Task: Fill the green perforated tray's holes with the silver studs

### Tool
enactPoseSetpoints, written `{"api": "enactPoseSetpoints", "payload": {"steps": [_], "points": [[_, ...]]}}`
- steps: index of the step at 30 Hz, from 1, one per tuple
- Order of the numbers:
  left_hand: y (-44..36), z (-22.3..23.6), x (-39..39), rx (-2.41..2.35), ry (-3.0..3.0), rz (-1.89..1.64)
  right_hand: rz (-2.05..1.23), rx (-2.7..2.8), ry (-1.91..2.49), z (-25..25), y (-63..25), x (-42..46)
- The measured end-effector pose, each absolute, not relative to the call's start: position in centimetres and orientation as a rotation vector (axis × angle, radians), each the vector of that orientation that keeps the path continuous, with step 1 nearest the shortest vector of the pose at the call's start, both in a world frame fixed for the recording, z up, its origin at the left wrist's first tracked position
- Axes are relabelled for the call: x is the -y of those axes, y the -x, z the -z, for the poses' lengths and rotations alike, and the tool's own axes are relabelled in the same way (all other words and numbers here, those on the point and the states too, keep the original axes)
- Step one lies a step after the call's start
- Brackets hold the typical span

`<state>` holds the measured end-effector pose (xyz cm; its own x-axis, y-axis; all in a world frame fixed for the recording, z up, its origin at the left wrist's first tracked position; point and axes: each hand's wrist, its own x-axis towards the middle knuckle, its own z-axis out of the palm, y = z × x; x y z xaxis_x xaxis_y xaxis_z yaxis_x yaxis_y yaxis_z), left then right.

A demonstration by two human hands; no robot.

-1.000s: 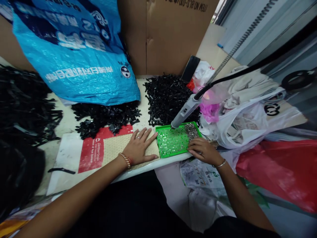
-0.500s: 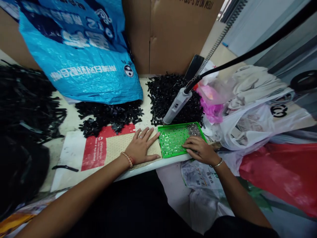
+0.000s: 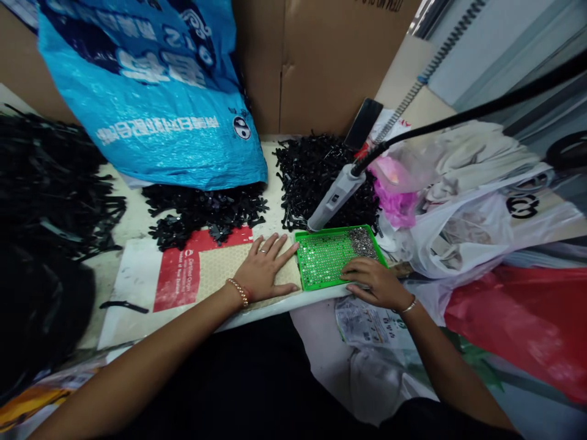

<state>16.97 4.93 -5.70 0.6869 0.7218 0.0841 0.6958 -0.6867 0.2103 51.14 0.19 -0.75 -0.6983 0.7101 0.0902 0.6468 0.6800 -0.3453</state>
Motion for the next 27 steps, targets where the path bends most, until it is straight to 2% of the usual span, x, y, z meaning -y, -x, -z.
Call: {"api": "enactPoseSetpoints", "payload": {"steps": [5, 12, 19, 27], "points": [[-17.0, 5.7, -5.0, -1.151, -2.732, -0.253, -0.334, 2.619, 1.183, 0.0, -53.7, -0.1], [-17.1, 5.6, -5.0, -1.162, -2.746, -0.230, -0.460, 2.661, 1.041, 0.8, -50.2, -0.5], [-17.0, 5.7, -5.1, -1.153, -2.733, -0.236, -0.279, 2.660, 1.236, 0.4, -55.5, -0.4], [-17.1, 5.4, -5.0, -1.156, -2.734, -0.208, -0.189, 2.691, 1.261, 1.1, -53.8, -0.1]]}}
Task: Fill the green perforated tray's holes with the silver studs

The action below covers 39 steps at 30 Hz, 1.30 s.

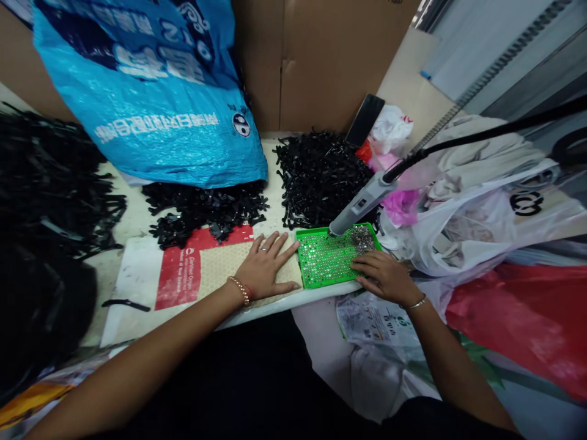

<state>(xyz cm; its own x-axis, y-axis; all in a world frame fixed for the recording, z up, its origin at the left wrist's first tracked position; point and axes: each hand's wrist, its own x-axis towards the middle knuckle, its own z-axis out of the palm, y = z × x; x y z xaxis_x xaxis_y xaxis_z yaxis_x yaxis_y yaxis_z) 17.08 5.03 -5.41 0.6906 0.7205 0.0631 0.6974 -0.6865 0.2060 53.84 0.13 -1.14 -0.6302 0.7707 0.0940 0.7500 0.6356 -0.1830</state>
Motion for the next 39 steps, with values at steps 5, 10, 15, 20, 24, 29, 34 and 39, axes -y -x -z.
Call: {"api": "enactPoseSetpoints", "payload": {"steps": [5, 10, 15, 20, 24, 29, 34, 39], "points": [[-17.0, 5.5, -5.0, -1.155, -2.730, -0.223, -0.109, 2.663, 1.351, 1.0, -54.5, -0.2], [-17.0, 5.7, -5.0, -1.159, -2.731, -0.233, -0.052, 2.665, 1.293, 1.6, -51.9, -1.7], [-17.0, 5.5, -5.0, -1.154, -2.714, -0.244, 0.076, 2.620, 1.451, 2.2, -52.7, -2.6], [-17.0, 5.5, -5.0, -1.147, -2.725, -0.238, 0.010, 2.433, 1.468, 1.8, -54.5, -2.7], [-17.0, 5.6, -5.0, -1.147, -2.729, -0.227, 0.088, 2.390, 1.586, 2.3, -53.9, -4.1], [-17.0, 5.6, -5.0, -1.157, -2.720, -0.240, 0.039, 2.436, 1.613, 3.7, -53.8, -6.0], [-17.0, 5.6, -5.0, -1.156, -2.710, -0.238, -0.096, 2.395, 1.636, 3.4, -54.5, -6.7], [-17.0, 5.7, -5.0, -1.151, -2.701, -0.240, -0.285, 2.363, 1.616, 1.8, -52.1, -6.7]]}}
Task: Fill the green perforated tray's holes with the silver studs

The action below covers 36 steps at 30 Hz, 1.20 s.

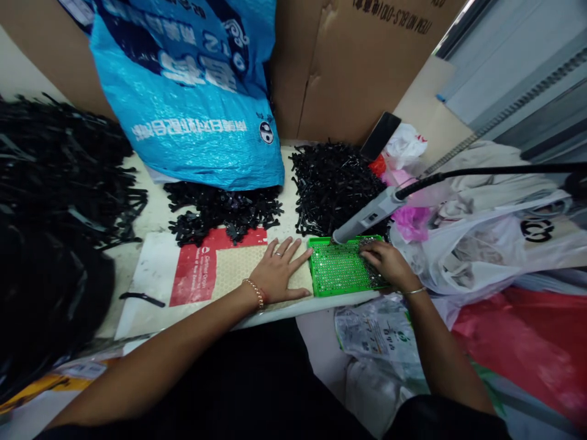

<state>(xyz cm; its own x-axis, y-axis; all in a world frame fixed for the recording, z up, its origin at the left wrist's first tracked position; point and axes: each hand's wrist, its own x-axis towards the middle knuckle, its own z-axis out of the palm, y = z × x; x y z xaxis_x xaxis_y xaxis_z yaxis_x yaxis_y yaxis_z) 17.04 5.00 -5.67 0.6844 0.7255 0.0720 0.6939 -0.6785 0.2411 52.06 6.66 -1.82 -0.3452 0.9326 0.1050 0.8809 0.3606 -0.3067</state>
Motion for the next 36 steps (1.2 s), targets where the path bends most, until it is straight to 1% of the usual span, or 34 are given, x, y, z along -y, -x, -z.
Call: {"api": "enactPoseSetpoints", "payload": {"steps": [4, 7, 10, 17, 20, 23, 28, 31, 36], "points": [[-17.0, 5.7, -5.0, -1.147, -2.686, -0.253, -0.689, 2.195, 1.569, 2.0, -46.8, -6.5], [-17.0, 5.7, -5.0, -1.142, -2.680, -0.260, -0.780, 2.151, 1.522, 2.9, -43.5, -6.5], [-16.9, 5.8, -5.0, -1.138, -2.672, -0.252, -0.681, 2.172, 1.497, 3.3, -42.5, -6.6], [-16.9, 5.8, -5.1, -1.133, -2.659, -0.272, -0.473, 2.313, 1.441, 2.7, -43.6, -4.8], [-16.9, 5.9, -5.0, -1.135, -2.661, -0.274, -0.441, 2.482, 1.332, 2.8, -42.5, -3.9], [-16.9, 5.9, -5.0, -1.133, -2.665, -0.288, -0.340, 2.710, 1.271, 2.9, -41.9, -3.6], [-16.9, 6.1, -5.1, -1.132, -2.656, -0.295, -0.122, 2.772, 1.403, 2.6, -43.9, -4.1], [-16.9, 6.2, -5.1, -1.135, -2.658, -0.288, -0.119, 2.745, 1.417, 2.5, -43.8, -4.5], [-17.0, 5.9, -5.0, -1.146, -2.659, -0.257, -0.123, 2.836, 1.317, 3.0, -42.2, -5.1]]}}
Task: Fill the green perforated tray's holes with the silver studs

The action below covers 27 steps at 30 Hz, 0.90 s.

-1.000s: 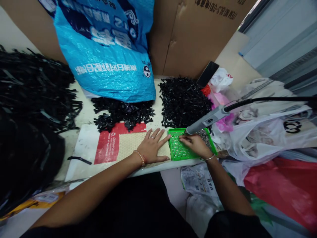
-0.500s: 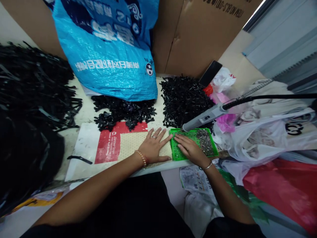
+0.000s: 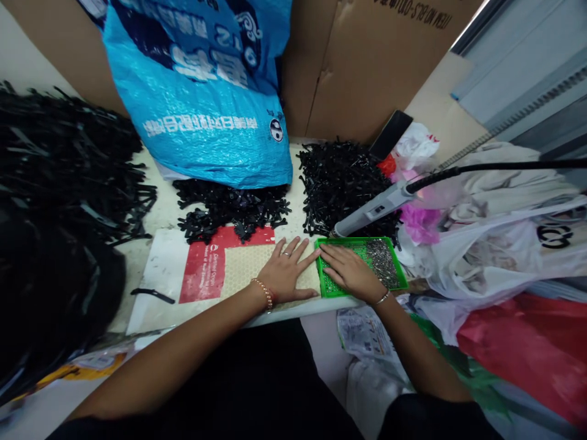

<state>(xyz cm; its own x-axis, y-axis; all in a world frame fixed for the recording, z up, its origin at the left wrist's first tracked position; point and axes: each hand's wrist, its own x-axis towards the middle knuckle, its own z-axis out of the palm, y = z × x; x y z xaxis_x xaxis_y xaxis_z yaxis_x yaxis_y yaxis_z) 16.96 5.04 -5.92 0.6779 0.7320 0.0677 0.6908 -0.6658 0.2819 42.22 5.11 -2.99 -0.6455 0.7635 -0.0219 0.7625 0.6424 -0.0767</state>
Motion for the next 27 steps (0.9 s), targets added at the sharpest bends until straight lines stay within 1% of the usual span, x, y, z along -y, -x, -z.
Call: {"api": "enactPoseSetpoints", "payload": {"steps": [5, 11, 18, 22, 27], "points": [[-17.0, 5.7, -5.0, -1.140, -2.663, -0.251, -0.059, 2.795, 1.384, 2.8, -43.4, -5.2], [-16.9, 5.8, -5.0, -1.150, -2.662, -0.271, -0.133, 2.875, 1.209, 2.9, -42.1, -5.1], [-16.9, 5.7, -5.0, -1.149, -2.671, -0.258, -0.138, 2.775, 1.390, 2.7, -43.9, -5.5], [-16.9, 5.8, -5.0, -1.157, -2.686, -0.266, -0.177, 2.813, 1.314, 3.0, -41.9, -5.7], [-17.0, 5.9, -4.9, -1.153, -2.708, -0.247, -0.046, 2.763, 1.422, 3.8, -39.6, -6.0]]}}
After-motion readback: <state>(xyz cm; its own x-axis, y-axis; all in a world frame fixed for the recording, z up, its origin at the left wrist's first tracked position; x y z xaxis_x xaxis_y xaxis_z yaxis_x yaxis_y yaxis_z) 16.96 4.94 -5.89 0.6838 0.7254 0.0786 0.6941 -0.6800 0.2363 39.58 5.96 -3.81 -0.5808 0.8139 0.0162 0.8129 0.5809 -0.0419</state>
